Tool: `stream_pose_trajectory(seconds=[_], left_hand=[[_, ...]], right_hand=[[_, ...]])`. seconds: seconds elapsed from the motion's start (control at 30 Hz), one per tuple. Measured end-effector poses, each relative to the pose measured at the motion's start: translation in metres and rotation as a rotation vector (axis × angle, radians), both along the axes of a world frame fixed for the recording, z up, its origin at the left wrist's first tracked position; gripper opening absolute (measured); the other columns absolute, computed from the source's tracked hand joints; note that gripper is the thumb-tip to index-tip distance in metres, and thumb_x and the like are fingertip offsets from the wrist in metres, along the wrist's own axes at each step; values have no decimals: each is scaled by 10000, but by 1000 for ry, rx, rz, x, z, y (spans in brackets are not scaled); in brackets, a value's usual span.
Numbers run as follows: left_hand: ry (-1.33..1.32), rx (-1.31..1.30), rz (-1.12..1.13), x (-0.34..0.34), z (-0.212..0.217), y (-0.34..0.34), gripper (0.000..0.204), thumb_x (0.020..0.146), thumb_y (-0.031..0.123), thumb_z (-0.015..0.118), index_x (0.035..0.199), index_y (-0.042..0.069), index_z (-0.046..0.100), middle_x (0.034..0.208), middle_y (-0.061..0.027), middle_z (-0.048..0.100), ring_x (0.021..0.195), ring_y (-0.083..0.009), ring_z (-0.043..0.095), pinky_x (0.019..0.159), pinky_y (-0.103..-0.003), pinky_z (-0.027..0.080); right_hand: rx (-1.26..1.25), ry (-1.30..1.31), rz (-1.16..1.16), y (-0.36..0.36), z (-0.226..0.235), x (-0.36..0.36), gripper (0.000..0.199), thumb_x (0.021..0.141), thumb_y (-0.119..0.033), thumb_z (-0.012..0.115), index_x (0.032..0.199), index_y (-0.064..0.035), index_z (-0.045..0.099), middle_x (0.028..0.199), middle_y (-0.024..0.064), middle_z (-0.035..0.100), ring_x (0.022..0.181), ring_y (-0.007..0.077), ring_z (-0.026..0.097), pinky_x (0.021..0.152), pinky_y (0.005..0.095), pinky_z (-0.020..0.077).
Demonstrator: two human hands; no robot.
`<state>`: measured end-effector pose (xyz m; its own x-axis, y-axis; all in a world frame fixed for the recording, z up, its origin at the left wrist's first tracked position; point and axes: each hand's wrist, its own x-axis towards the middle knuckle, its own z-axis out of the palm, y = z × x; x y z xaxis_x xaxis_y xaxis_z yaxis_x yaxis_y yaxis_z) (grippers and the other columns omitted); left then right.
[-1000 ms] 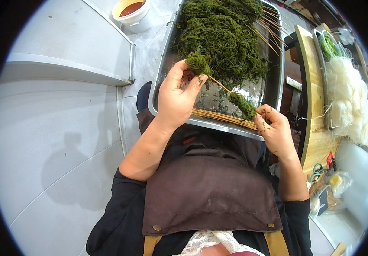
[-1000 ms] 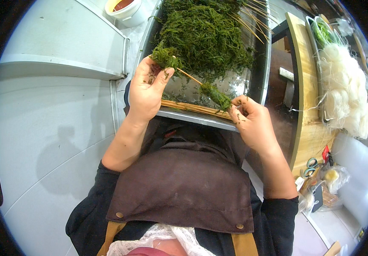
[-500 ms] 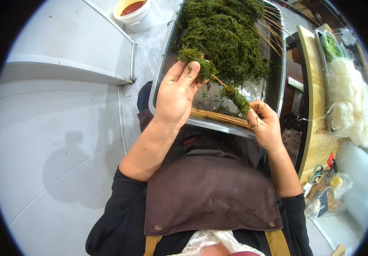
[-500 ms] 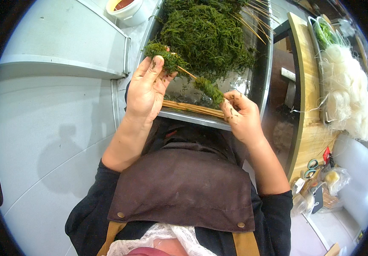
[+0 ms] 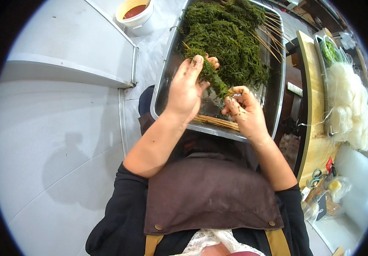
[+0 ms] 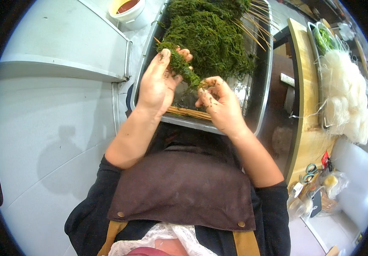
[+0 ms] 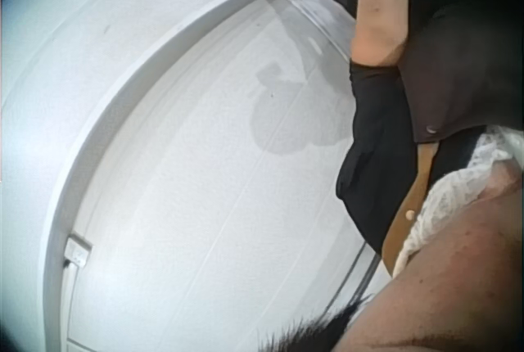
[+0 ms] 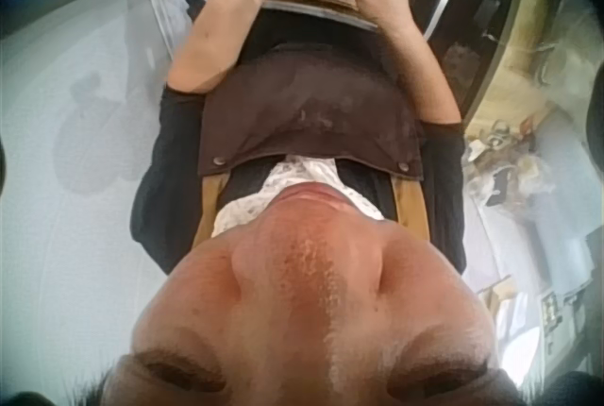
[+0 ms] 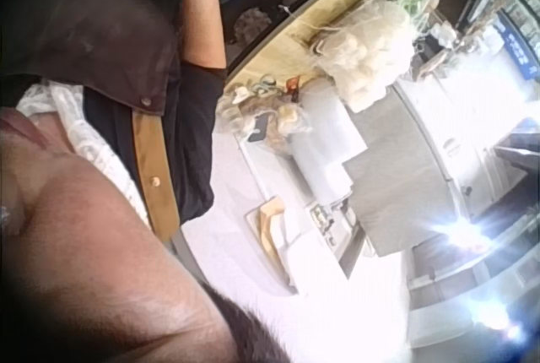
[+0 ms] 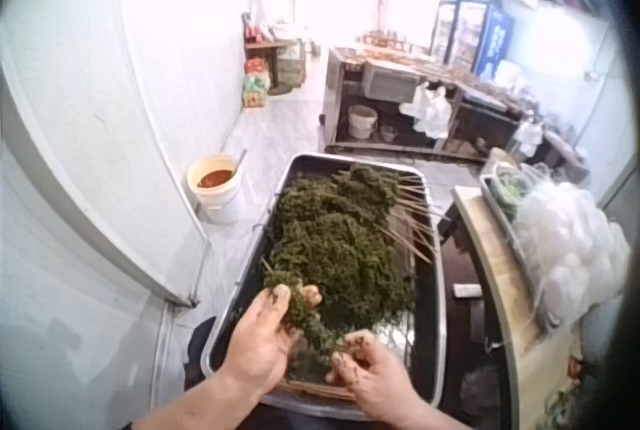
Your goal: The person repeatedly picks small clumps of green moss from a metal tray, compresses them into compact bundles, and inserts wooden skewers through the center. The finished skewers are placed back into the tray. The person continues this process throughout the clip.
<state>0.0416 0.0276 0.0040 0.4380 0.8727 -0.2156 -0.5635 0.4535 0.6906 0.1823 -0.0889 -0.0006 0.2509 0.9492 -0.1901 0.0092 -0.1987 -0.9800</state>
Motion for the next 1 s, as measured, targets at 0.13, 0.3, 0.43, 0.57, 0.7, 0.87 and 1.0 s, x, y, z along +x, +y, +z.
stream_pose_trajectory(seconds=[0.13,0.3,0.43,0.57,0.7,0.87,1.0], left_hand=[[-58,-18,122,25,-2,2,284,1114,371,490,1080,89,480,850,-17,491,720,-143,503,686,-325,497],[-69,-60,136,38,-4,11,301,1120,396,466,1010,119,425,807,4,446,648,-102,433,601,-285,435],[-110,-119,-32,33,-7,35,329,1114,371,481,1226,64,515,1010,-77,622,927,-203,634,887,-382,546],[185,50,-187,2,-14,42,445,1127,316,457,1434,-3,502,1290,-128,638,1216,-242,637,1050,-402,518],[241,130,-253,-25,-24,34,359,1118,302,495,1309,19,608,1153,-73,687,1061,-163,671,945,-322,537],[415,186,-120,-53,-31,26,312,1112,279,513,1263,37,639,1118,-46,694,966,-118,648,886,-283,514],[429,170,-190,-51,-37,20,280,1112,228,508,1266,31,633,1121,-58,690,975,-119,646,907,-277,527]], right_hand=[[-44,31,-37,17,-8,-17,152,1041,-140,651,1156,-62,590,843,20,699,655,31,546,559,191,404],[-68,203,-62,25,-4,-13,82,1038,-123,648,1078,-60,615,809,15,689,623,28,512,543,177,369],[-87,-168,-21,52,5,27,124,1027,-163,660,1051,-44,635,848,46,738,641,49,562,571,213,422],[86,-843,-116,123,26,110,190,1014,-167,651,1147,-34,676,900,97,768,763,203,718,722,318,565],[214,-1604,-204,167,42,148,256,967,-226,675,1176,-79,705,970,137,755,988,337,713,888,432,567],[3,-1179,258,95,22,90,297,909,-240,744,1168,-97,728,1117,115,706,1060,293,657,934,409,542],[160,-1404,247,62,-28,37,361,826,-258,817,1116,-74,708,969,85,666,974,290,650,885,401,546]])
